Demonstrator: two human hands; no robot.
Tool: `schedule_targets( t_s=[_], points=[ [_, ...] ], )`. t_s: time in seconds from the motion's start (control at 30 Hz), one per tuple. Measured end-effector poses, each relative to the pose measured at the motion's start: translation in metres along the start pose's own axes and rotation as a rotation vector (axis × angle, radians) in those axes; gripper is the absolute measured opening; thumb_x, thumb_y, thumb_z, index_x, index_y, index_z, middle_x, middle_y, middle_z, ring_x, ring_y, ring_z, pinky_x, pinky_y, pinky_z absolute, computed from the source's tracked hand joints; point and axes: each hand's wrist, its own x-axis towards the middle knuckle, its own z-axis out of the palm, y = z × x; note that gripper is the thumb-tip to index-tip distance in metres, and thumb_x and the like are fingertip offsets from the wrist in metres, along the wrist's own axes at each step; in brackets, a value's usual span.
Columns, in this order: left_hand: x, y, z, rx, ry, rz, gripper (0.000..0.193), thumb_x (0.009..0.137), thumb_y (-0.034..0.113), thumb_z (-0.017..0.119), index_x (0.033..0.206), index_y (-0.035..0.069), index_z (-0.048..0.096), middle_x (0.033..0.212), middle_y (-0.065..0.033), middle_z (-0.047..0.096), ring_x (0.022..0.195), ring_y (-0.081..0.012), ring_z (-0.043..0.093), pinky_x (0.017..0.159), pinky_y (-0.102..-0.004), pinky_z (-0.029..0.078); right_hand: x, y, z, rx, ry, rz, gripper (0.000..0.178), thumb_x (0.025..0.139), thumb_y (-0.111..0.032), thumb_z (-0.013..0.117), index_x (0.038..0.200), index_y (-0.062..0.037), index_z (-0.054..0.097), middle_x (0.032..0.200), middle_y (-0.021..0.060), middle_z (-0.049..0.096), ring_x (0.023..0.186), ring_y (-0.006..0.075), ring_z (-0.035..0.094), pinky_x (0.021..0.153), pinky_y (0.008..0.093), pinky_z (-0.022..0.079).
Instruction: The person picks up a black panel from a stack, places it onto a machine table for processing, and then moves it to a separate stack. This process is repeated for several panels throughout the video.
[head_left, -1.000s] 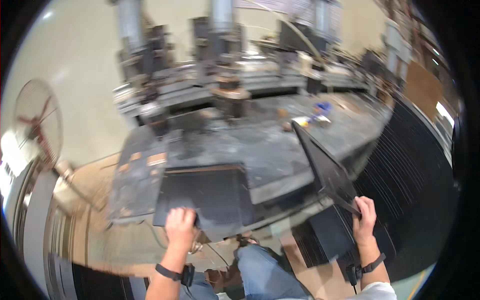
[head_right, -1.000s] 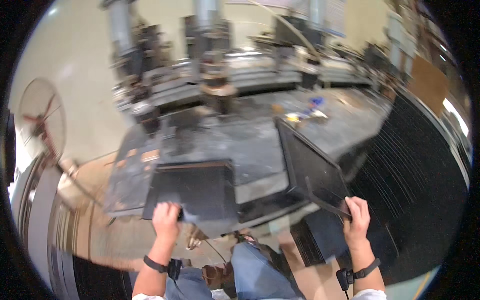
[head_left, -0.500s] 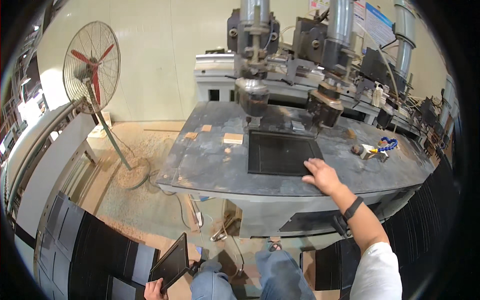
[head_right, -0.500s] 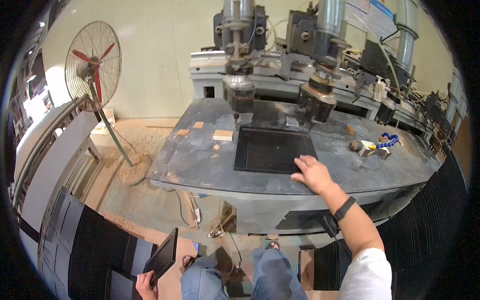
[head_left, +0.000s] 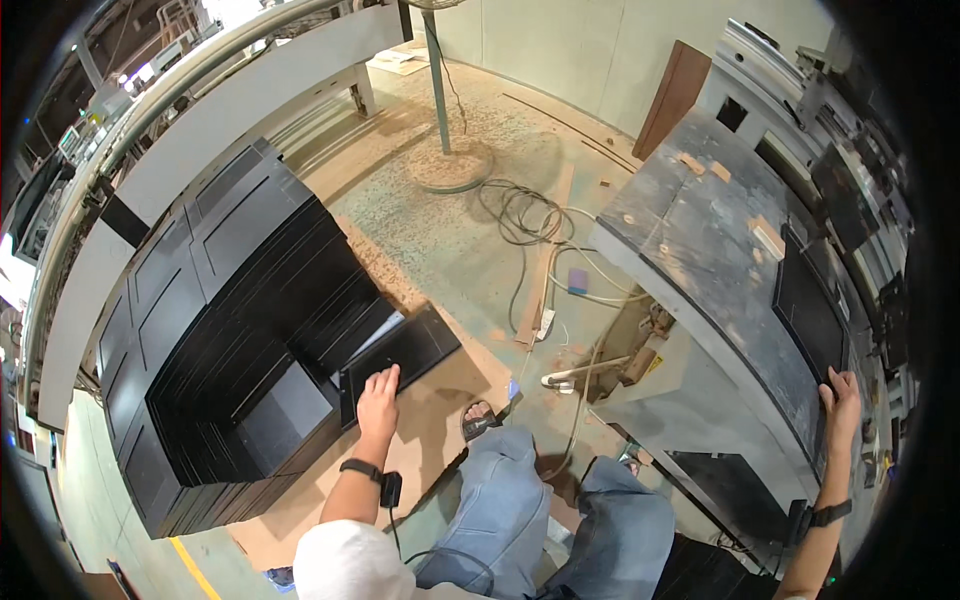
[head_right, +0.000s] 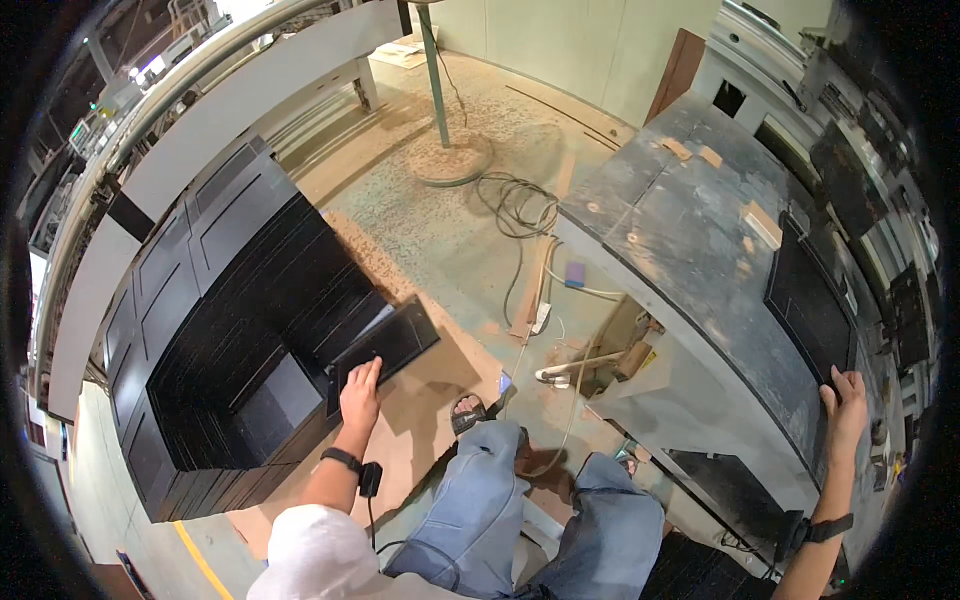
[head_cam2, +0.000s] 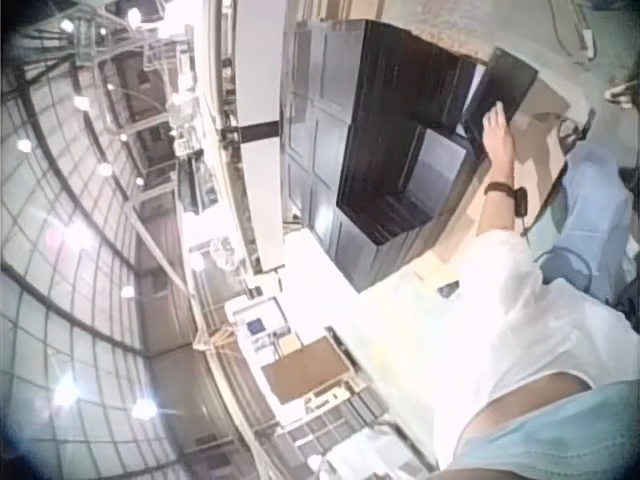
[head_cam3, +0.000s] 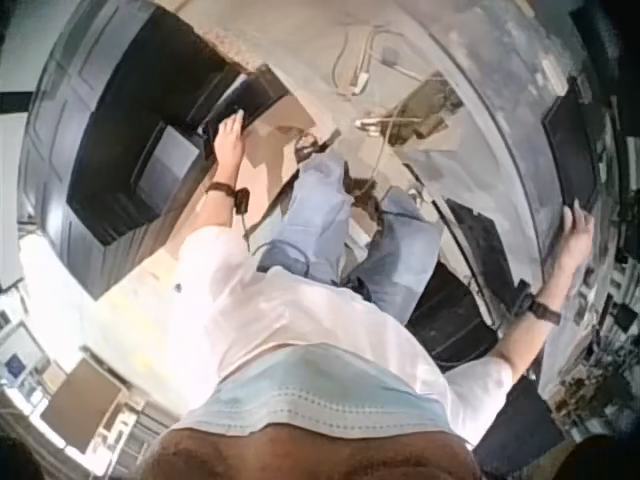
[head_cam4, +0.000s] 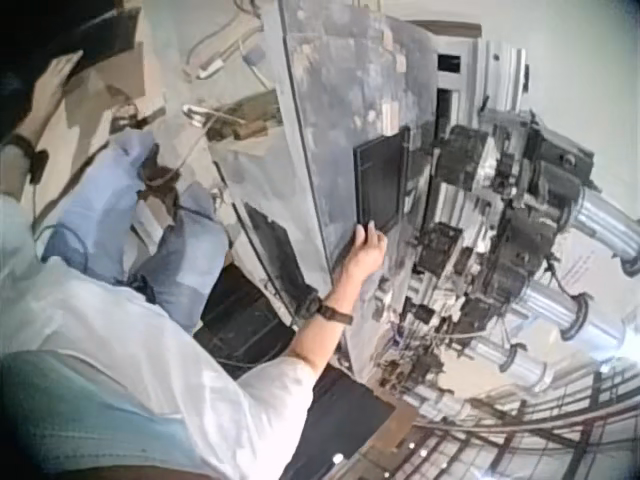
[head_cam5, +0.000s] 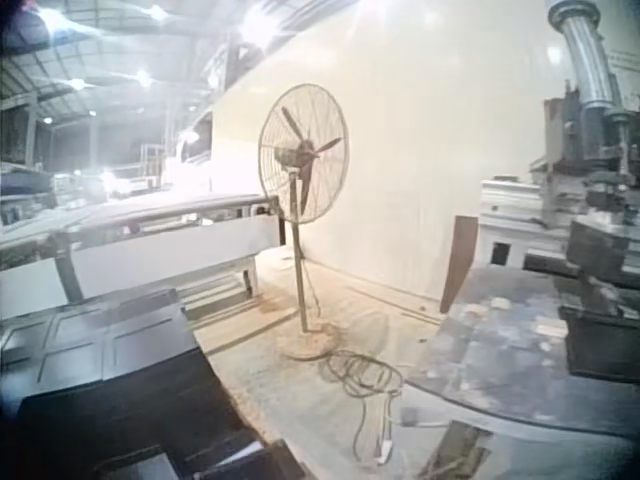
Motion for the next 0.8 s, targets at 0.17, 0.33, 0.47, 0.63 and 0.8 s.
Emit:
schedule_targets(
  t_s=[0.17,0.33,0.47,0.63,0.8],
  points=[
    [0.011,-0.042,0.076,0.106,-0.025,-0.236,0.054,0.08,0.002,0.049,0.134,0.008,0.046,0.123,-0.0065,0.056,0.112,-0.0276,0.052,0.097,-0.0358,0.043,0.003,-0.031,-0.006,-0.064,-0.019,0.096,0.027,0.073,-0.003,0.07,0.099,0.0047,0.066,0.082,0.0155,0.059,0.076,0.0297,0.059,0.072,0.0318,0.046],
    [0.041,-0.013,0.114,0.012,-0.103,-0.233,0.037,0.087,0.015,0.049,0.124,0.008,0.052,0.115,-0.014,0.058,0.104,-0.0334,0.055,0.086,-0.0461,0.047,-0.017,-0.029,-0.035,-0.239,-0.125,0.315,0.031,0.075,-0.02,0.072,0.105,-0.0106,0.071,0.094,0.0132,0.066,0.082,0.0287,0.064,0.072,0.0365,0.049],
    [-0.03,-0.126,0.131,0.358,-0.365,-0.129,0.07,0.078,0.047,0.059,0.131,0.002,0.047,0.115,-0.0154,0.057,0.103,-0.0306,0.057,0.083,-0.0439,0.047,0.017,-0.067,0.002,-0.296,-0.147,0.14,0.029,0.078,-0.034,0.07,0.097,-0.0129,0.072,0.092,0.0095,0.067,0.082,0.0294,0.065,0.072,0.0376,0.051],
    [0.0,-0.15,0.181,0.647,-0.345,-0.027,0.062,0.086,0.055,0.052,0.123,0.005,0.053,0.108,-0.0149,0.061,0.091,-0.0341,0.061,0.071,-0.0533,0.049,-0.008,-0.047,-0.009,-0.293,0.049,0.068,0.026,0.076,-0.034,0.072,0.091,-0.0129,0.071,0.087,0.0064,0.068,0.079,0.0278,0.065,0.067,0.0375,0.053],
    [0.047,-0.054,0.114,0.058,-0.391,0.032,0.038,0.094,0.024,0.052,0.114,-0.008,0.058,0.106,-0.021,0.063,0.096,-0.0306,0.062,0.079,-0.036,0.052,-0.042,-0.028,-0.039,-0.139,-0.007,0.05,0.048,0.081,-0.037,0.067,0.12,-0.011,0.059,0.117,0.0122,0.061,0.108,0.0309,0.057,0.091,0.0399,0.048]
  ],
)
